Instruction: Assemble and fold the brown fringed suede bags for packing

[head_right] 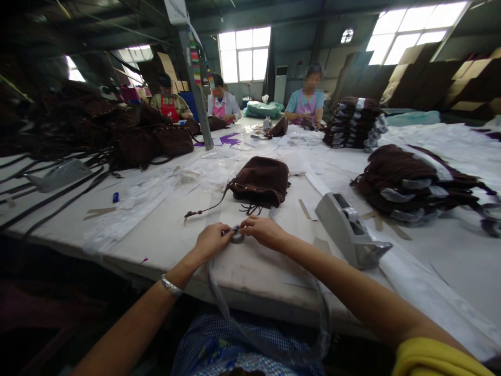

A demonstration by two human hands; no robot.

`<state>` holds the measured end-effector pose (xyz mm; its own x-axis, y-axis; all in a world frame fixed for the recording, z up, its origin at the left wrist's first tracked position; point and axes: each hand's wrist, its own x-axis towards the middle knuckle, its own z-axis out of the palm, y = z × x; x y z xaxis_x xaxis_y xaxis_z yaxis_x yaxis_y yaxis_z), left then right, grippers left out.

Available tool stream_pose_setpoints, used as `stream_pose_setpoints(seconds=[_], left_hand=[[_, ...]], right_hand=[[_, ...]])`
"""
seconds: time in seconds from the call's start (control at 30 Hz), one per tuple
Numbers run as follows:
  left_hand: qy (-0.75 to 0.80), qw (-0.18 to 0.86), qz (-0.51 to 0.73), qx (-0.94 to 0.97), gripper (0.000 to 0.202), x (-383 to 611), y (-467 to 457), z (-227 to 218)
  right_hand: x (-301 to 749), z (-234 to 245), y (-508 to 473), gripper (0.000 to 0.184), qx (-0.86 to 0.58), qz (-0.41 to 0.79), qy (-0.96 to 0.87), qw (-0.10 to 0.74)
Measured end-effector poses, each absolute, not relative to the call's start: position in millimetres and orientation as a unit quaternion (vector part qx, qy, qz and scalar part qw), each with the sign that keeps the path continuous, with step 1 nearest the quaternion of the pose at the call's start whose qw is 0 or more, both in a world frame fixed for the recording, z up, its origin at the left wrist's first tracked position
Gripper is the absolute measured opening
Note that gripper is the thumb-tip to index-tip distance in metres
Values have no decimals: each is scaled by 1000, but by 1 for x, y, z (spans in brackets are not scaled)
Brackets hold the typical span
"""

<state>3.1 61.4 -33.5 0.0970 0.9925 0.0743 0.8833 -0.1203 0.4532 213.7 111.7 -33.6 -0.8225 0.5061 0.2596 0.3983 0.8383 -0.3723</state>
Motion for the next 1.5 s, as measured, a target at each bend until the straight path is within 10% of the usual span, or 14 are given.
stream_pose_setpoints(seconds=[0.27, 0.7, 0.97, 1.5], left_hand=[[635, 159, 246, 715, 19, 4, 63, -37], [601, 196, 294, 717, 25, -5, 50, -47], [517, 271, 273, 765, 18, -7, 75, -35], [564, 239, 288, 736, 30, -15, 54, -42]], right_hand=[[203, -45, 98, 16, -258, 8, -958, 124], [188, -48, 85, 19, -254, 182, -921, 231], [214, -21, 102, 28, -248, 128, -958, 72], [179, -37, 78, 16, -282, 20, -956, 78]])
